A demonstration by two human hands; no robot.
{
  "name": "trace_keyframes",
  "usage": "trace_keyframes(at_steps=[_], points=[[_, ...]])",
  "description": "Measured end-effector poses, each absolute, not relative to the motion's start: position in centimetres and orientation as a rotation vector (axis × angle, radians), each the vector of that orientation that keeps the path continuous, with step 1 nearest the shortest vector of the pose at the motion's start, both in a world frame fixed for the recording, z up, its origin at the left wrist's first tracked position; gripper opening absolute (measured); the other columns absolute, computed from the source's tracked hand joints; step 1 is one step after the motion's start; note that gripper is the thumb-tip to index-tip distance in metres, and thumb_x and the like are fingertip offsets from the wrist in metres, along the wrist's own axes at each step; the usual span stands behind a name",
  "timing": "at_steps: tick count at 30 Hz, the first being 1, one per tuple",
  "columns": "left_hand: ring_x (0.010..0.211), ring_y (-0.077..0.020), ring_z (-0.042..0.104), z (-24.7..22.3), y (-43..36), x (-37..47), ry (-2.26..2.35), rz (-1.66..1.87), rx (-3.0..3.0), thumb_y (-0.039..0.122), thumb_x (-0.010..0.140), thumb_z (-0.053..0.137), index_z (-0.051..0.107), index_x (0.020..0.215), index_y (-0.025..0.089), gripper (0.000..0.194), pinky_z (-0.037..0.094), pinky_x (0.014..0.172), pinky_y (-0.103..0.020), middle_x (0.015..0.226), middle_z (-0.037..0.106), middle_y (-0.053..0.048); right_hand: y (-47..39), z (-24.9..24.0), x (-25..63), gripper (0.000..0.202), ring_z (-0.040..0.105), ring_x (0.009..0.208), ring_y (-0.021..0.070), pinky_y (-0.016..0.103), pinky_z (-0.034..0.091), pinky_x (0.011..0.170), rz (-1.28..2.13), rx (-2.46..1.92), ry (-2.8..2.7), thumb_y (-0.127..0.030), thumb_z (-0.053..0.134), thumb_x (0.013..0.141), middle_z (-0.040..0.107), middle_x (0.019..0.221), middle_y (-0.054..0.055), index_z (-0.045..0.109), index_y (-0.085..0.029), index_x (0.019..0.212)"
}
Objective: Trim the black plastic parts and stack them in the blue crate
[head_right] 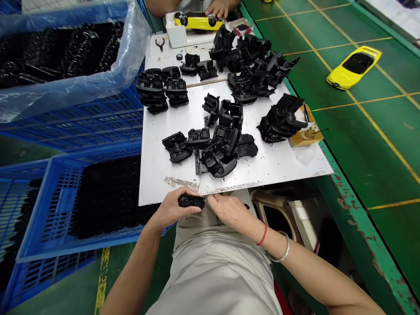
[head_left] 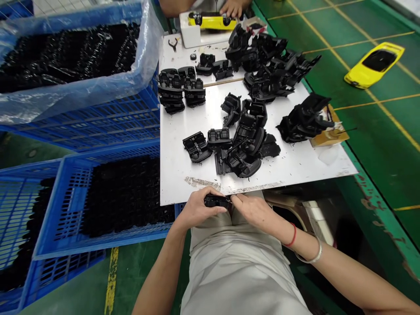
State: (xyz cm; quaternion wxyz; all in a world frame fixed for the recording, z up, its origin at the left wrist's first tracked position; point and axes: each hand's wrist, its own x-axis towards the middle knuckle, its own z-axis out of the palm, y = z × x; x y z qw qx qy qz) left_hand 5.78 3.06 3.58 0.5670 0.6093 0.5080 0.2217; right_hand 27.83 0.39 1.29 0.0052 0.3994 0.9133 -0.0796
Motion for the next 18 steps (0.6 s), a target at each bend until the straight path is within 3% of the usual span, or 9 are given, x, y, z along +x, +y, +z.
trace_keyframes(at_steps=[6,18], points=[[0.088,-0.0213,0.068,3.32,2.86,5.61,1.180,0.509,1.405,0.035,0.067,0.085,0.069,0.093,0.020,0.034,0.051,0.078,-0.029,0.095,0.074,-0.003,0.16,1.15,28.60,0.022,0.045,0.053,0.0126,0.029,0.018,0.047,-0.367,1.256,2.868,0.001,0.034,0.089,0.058,0.076,0.002,0.046,-0.017,0.094],[0.089,-0.0221,0.068,3.55,2.99,5.71,1.217,0.490,1.404,0.035,0.067,0.084,0.068,0.091,0.019,0.032,0.050,0.080,-0.030,0.094,0.074,-0.003,0.45,1.00,28.09,0.019,0.046,0.055,0.0124,0.028,0.017,0.048,-0.476,1.268,2.809,0.000,0.039,0.088,0.059,0.078,0.002,0.045,-0.017,0.094]])
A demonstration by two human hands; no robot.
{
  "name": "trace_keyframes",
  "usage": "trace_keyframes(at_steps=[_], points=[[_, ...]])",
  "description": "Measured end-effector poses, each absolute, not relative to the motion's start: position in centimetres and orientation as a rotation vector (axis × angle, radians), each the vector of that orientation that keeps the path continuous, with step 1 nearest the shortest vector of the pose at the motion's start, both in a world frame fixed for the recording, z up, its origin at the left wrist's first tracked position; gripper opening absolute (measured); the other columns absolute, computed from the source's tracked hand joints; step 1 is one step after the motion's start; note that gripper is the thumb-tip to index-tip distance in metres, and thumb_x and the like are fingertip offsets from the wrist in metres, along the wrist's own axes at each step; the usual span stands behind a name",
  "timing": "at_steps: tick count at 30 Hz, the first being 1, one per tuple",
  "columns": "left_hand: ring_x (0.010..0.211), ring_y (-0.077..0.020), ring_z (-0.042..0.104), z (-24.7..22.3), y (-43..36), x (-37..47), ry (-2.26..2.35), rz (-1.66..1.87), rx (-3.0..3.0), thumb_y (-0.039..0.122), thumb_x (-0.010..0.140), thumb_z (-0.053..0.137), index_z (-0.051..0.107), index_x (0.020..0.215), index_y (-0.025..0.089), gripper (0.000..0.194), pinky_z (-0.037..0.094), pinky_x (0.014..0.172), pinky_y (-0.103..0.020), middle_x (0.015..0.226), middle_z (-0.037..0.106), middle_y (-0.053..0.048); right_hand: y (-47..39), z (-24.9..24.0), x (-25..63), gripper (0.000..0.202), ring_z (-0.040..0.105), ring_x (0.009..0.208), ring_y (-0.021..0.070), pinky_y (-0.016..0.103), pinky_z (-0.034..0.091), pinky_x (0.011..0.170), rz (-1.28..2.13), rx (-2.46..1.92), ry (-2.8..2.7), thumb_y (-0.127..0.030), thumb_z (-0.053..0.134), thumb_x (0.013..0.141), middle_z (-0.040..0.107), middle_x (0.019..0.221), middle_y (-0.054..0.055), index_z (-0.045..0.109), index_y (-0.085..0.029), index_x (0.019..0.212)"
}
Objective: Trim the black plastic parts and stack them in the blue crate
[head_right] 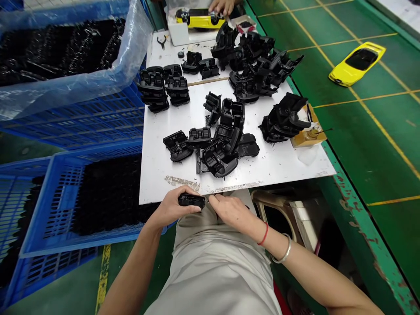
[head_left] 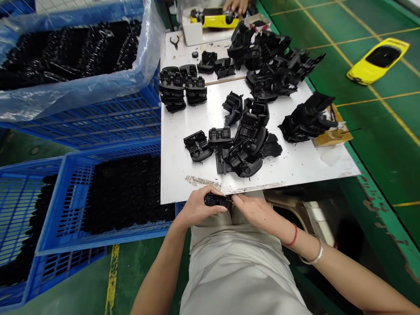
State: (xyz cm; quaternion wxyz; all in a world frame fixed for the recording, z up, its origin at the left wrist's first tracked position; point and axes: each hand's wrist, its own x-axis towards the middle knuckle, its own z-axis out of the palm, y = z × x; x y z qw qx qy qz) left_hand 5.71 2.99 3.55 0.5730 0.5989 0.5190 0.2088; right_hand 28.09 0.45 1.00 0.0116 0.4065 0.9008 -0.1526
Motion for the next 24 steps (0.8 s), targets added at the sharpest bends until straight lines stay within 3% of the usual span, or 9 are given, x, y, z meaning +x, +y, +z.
trace_keyframes(at_steps=[24], points=[[0.090,-0.0229,0.066,3.85,3.31,5.58,1.198,0.476,1.410,0.037,0.067,0.084,0.068,0.091,0.019,0.034,0.050,0.080,-0.032,0.093,0.073,-0.004,0.61,1.13,27.72,0.023,0.048,0.055,0.0144,0.029,0.020,0.047,-0.509,1.269,2.791,0.000,0.033,0.088,0.059,0.077,0.003,0.046,-0.017,0.095]])
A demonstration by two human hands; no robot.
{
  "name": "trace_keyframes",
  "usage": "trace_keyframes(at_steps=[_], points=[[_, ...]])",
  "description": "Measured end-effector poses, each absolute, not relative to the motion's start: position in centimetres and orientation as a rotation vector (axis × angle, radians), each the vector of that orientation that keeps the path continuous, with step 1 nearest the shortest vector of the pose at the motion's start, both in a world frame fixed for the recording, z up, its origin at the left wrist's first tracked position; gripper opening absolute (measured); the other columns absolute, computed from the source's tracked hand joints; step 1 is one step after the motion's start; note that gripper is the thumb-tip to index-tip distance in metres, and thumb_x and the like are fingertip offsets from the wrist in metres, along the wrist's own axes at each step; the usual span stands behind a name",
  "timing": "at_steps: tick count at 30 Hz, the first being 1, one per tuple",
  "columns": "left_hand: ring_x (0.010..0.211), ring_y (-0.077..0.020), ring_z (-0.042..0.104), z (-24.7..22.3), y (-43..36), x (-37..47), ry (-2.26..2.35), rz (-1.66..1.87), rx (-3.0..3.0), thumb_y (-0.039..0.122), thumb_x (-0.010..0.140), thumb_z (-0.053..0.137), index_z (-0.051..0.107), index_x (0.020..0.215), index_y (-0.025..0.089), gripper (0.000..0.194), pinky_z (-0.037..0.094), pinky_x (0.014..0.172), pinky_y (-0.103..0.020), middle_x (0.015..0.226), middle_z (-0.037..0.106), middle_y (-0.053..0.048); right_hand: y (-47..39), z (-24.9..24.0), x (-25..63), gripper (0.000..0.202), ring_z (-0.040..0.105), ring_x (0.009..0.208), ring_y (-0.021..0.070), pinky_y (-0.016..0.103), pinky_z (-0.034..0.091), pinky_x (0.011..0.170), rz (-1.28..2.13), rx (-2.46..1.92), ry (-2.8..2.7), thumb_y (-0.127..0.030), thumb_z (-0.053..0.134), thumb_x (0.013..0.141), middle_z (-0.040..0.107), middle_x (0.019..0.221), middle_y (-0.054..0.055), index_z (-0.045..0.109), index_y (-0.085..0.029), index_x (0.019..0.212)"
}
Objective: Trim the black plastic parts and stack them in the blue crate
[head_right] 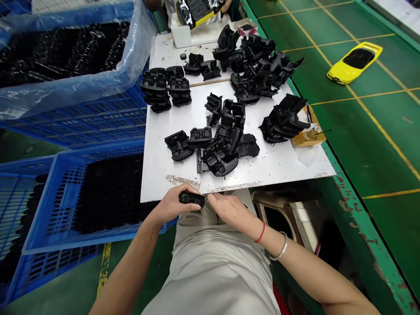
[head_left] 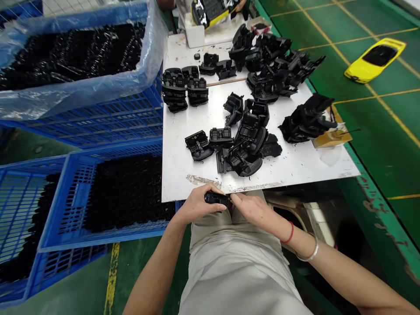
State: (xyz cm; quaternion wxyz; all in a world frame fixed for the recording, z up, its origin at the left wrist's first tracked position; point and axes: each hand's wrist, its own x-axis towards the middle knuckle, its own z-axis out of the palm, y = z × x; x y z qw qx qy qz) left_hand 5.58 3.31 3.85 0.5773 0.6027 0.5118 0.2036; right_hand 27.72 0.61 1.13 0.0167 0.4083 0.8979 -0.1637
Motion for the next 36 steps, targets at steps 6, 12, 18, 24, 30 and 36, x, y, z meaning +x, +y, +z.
trace_keyframes(at_steps=[6,12,18,24,30,36], points=[[0.090,-0.0231,0.066,3.9,3.4,5.5,1.186,0.464,1.405,0.038,0.066,0.084,0.069,0.091,0.019,0.035,0.049,0.080,-0.031,0.093,0.073,-0.004,0.6,1.3,27.7,0.020,0.048,0.056,0.0130,0.028,0.019,0.049,-0.480,1.278,2.815,0.000,0.039,0.089,0.058,0.078,0.002,0.044,-0.017,0.096],[0.089,-0.0227,0.066,4.1,3.6,5.3,1.148,0.460,1.376,0.035,0.065,0.085,0.070,0.090,0.019,0.033,0.049,0.080,-0.032,0.091,0.073,-0.003,0.5,1.5,28.1,0.018,0.047,0.057,0.0122,0.027,0.020,0.049,-0.438,1.232,2.895,-0.002,0.037,0.091,0.059,0.079,0.002,0.045,-0.017,0.095],[0.083,-0.0206,0.064,4.5,3.9,5.4,1.134,0.441,1.329,0.033,0.064,0.085,0.069,0.086,0.018,0.031,0.048,0.075,-0.030,0.086,0.071,-0.003,0.5,1.3,27.9,0.023,0.047,0.055,0.0133,0.027,0.022,0.048,-0.360,1.229,2.909,0.000,0.031,0.090,0.057,0.074,0.002,0.047,-0.017,0.091],[0.081,-0.0200,0.063,5.0,4.3,5.3,1.114,0.410,1.324,0.035,0.065,0.084,0.069,0.085,0.018,0.030,0.049,0.072,-0.029,0.084,0.069,-0.003,0.2,0.8,27.5,0.025,0.043,0.053,0.0133,0.028,0.020,0.048,-0.321,1.260,2.949,0.001,0.029,0.090,0.054,0.072,0.001,0.046,-0.018,0.089],[0.079,-0.0199,0.064,5.1,4.5,5.2,1.093,0.413,1.334,0.034,0.065,0.083,0.070,0.085,0.019,0.029,0.051,0.071,-0.030,0.083,0.069,-0.002,0.2,1.1,27.5,0.023,0.045,0.055,0.0134,0.028,0.021,0.049,-0.419,1.297,2.909,-0.002,0.030,0.093,0.056,0.073,0.002,0.046,-0.018,0.089],[0.081,-0.0201,0.063,4.7,4.5,4.9,1.070,0.412,1.348,0.037,0.066,0.083,0.070,0.088,0.018,0.031,0.050,0.073,-0.029,0.084,0.068,-0.002,0.5,2.2,28.4,0.015,0.047,0.056,0.0130,0.026,0.025,0.051,-0.964,1.303,2.799,-0.022,0.032,0.102,0.060,0.075,0.001,0.046,-0.020,0.095]])
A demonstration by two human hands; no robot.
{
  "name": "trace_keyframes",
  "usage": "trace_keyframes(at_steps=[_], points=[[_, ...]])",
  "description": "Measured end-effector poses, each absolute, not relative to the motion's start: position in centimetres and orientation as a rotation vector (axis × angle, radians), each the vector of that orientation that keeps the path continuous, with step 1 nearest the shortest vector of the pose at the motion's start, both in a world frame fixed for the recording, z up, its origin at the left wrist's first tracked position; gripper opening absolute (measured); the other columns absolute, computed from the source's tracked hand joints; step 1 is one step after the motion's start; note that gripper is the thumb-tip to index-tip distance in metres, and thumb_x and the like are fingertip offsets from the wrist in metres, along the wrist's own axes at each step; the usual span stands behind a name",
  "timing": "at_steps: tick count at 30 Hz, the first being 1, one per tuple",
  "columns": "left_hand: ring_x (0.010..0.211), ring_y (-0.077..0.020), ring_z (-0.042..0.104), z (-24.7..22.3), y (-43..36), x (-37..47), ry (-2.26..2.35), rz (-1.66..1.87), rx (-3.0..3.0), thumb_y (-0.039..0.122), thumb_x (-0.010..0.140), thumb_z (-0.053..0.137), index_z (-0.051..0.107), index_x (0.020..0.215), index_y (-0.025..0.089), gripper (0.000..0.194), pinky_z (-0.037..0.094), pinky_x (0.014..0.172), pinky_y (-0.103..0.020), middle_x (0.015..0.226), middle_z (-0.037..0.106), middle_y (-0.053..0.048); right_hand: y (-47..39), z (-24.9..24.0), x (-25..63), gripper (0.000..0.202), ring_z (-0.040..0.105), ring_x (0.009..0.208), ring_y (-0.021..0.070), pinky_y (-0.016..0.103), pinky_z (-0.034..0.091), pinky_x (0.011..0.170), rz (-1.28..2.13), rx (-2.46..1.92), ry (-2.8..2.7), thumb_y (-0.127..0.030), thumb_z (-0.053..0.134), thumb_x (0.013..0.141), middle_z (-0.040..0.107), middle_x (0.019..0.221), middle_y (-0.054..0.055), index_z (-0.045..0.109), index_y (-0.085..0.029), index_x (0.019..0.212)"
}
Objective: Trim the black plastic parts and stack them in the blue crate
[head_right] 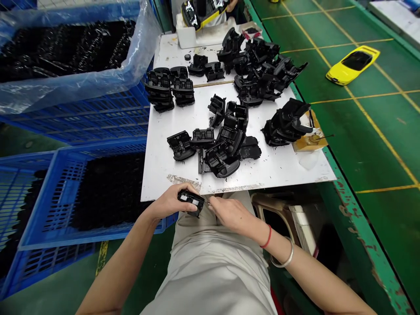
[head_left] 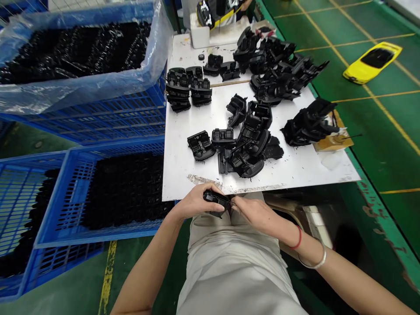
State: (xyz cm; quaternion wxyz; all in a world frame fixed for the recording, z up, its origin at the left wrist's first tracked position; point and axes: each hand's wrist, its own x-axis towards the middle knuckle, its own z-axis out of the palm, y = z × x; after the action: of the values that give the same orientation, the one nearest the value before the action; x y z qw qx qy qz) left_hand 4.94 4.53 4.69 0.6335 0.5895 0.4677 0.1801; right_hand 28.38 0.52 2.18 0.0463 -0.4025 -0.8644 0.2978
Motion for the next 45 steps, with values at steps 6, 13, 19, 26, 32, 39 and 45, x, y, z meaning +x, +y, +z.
trace_keyframes(at_steps=[6,13,19,26,32,39,45], points=[[0.079,-0.0185,0.061,4.6,4.5,4.9,1.048,0.398,1.326,0.033,0.065,0.084,0.070,0.087,0.018,0.030,0.047,0.072,-0.028,0.084,0.067,-0.001,0.4,2.6,29.2,0.022,0.044,0.054,0.0137,0.026,0.029,0.053,1.176,-1.257,-2.519,-0.032,0.028,0.104,0.050,0.066,-0.004,0.042,-0.023,0.091],[0.080,-0.0177,0.060,4.5,4.6,4.9,1.052,0.387,1.327,0.032,0.065,0.084,0.070,0.089,0.018,0.032,0.046,0.074,-0.028,0.086,0.067,-0.001,0.8,2.6,29.3,0.025,0.042,0.057,0.0140,0.027,0.029,0.056,1.309,-1.229,-2.470,-0.037,0.026,0.105,0.043,0.067,-0.005,0.036,-0.024,0.087],[0.082,-0.0177,0.060,4.5,4.7,4.8,1.044,0.364,1.329,0.032,0.065,0.085,0.070,0.091,0.018,0.033,0.045,0.076,-0.028,0.088,0.066,-0.001,1.2,2.8,29.1,0.026,0.041,0.056,0.0139,0.027,0.027,0.056,1.373,-1.201,-2.437,-0.039,0.026,0.105,0.040,0.066,-0.006,0.036,-0.025,0.086],[0.080,-0.0169,0.060,4.5,4.5,4.8,1.051,0.375,1.300,0.030,0.064,0.085,0.070,0.090,0.017,0.033,0.045,0.074,-0.027,0.086,0.067,-0.001,1.5,3.0,28.8,0.027,0.038,0.054,0.0135,0.027,0.026,0.054,1.421,-1.200,-2.428,-0.038,0.028,0.105,0.036,0.062,-0.007,0.032,-0.025,0.081],[0.081,-0.0169,0.061,4.3,4.2,4.9,1.054,0.421,1.302,0.029,0.063,0.086,0.071,0.089,0.017,0.032,0.045,0.073,-0.026,0.086,0.069,-0.001,1.7,3.2,28.6,0.028,0.036,0.051,0.0127,0.027,0.025,0.052,1.437,-1.218,-2.436,-0.036,0.030,0.104,0.035,0.060,-0.007,0.030,-0.025,0.079],[0.078,-0.0159,0.062,4.2,4.1,4.9,1.054,0.444,1.279,0.026,0.062,0.086,0.071,0.087,0.017,0.031,0.046,0.070,-0.025,0.083,0.070,0.000,2.0,3.4,28.4,0.026,0.035,0.051,0.0125,0.028,0.024,0.052,1.453,-1.175,-2.459,-0.033,0.032,0.104,0.032,0.059,-0.008,0.031,-0.025,0.080],[0.078,-0.0164,0.062,4.4,4.0,4.9,1.061,0.426,1.281,0.025,0.062,0.085,0.071,0.088,0.017,0.030,0.046,0.070,-0.025,0.084,0.070,0.000,2.3,3.3,28.4,0.027,0.035,0.051,0.0125,0.028,0.024,0.052,1.499,-1.133,-2.461,-0.036,0.030,0.104,0.034,0.059,-0.007,0.031,-0.025,0.079]])
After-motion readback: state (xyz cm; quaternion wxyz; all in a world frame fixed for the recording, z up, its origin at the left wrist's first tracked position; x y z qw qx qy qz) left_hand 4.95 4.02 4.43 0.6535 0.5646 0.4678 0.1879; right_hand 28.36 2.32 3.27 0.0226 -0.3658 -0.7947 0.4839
